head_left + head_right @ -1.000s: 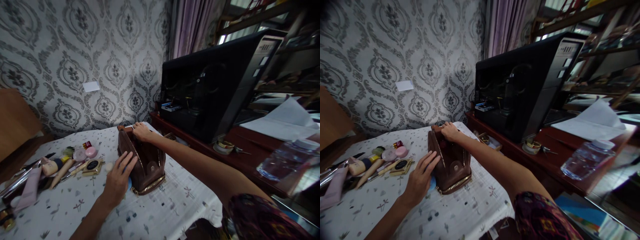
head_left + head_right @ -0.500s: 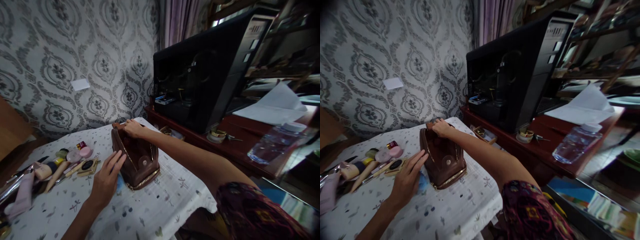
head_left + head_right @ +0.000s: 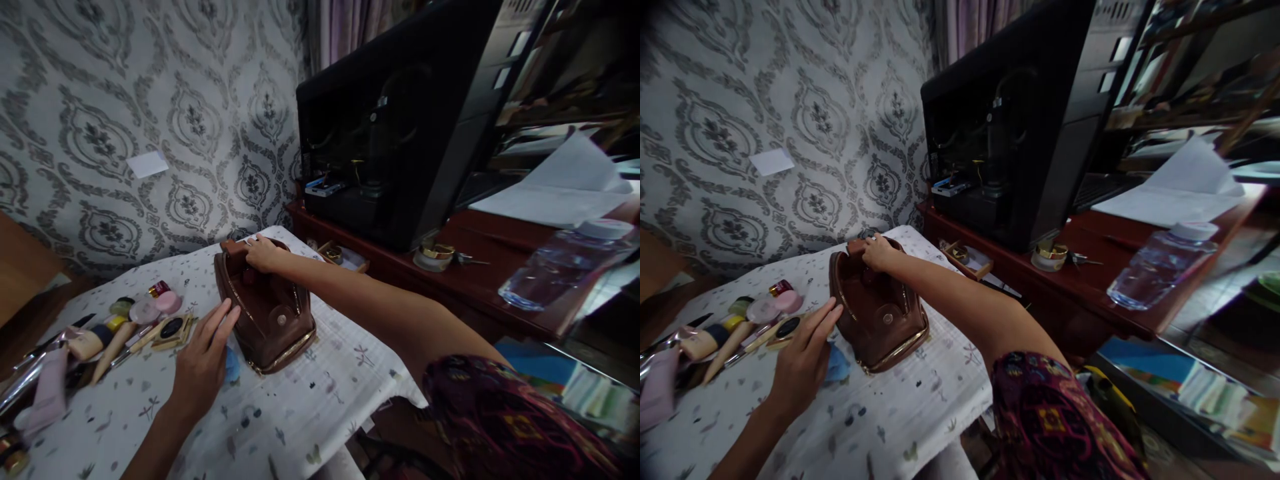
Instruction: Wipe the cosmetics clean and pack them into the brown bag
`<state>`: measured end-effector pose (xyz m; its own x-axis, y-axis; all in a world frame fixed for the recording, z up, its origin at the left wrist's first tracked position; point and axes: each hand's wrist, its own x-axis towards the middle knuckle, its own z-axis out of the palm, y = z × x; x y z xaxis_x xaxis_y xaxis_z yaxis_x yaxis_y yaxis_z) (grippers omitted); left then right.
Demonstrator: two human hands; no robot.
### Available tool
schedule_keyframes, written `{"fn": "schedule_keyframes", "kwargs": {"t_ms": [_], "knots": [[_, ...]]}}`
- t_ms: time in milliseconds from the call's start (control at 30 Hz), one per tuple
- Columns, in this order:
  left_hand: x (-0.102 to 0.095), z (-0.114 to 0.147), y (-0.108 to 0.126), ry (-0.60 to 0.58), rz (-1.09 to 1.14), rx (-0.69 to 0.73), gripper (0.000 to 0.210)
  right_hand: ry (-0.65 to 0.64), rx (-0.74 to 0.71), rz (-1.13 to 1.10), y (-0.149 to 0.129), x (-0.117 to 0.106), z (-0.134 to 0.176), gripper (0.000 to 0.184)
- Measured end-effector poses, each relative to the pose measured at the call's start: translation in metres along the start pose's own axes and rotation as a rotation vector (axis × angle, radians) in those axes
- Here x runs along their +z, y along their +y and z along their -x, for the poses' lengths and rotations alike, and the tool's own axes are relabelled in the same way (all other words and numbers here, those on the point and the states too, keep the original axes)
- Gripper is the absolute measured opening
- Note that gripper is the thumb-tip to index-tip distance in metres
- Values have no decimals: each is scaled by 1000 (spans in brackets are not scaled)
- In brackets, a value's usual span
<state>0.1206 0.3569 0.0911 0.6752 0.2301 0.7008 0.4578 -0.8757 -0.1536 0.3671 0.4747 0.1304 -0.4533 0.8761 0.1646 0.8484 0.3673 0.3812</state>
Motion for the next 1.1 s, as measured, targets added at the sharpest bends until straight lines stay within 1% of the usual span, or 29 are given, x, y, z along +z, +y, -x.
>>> {"fn": "schedule_keyframes", "kwargs": {"t_ms": [167, 567, 667, 800, 900, 1000, 1033, 1100], "knots": [[1, 0, 0, -17, 5, -6, 75, -24, 12, 11, -1, -6, 3, 23], [0, -2, 1, -6, -29, -9, 71, -56, 70, -11, -5, -26, 9, 25], [-1, -2, 2, -8, -39, -10, 67, -64, 82, -47, -6, -36, 11, 24], [0, -2, 2, -19, -51, -22, 67, -40, 135, -119, -8, -56, 14, 25], [0, -1, 2, -18, -58, -36, 69, 7, 195, -186, -17, -75, 18, 28], [0, 0, 1, -24, -44, -37, 69, 85, 221, -257, -39, -93, 34, 36], [1, 1, 0, -31, -31, -36, 68, 128, 222, -293, -50, -99, 42, 37], [3, 4, -1, -41, 3, -76, 59, 305, 236, -472, -78, -107, 63, 30]]}}
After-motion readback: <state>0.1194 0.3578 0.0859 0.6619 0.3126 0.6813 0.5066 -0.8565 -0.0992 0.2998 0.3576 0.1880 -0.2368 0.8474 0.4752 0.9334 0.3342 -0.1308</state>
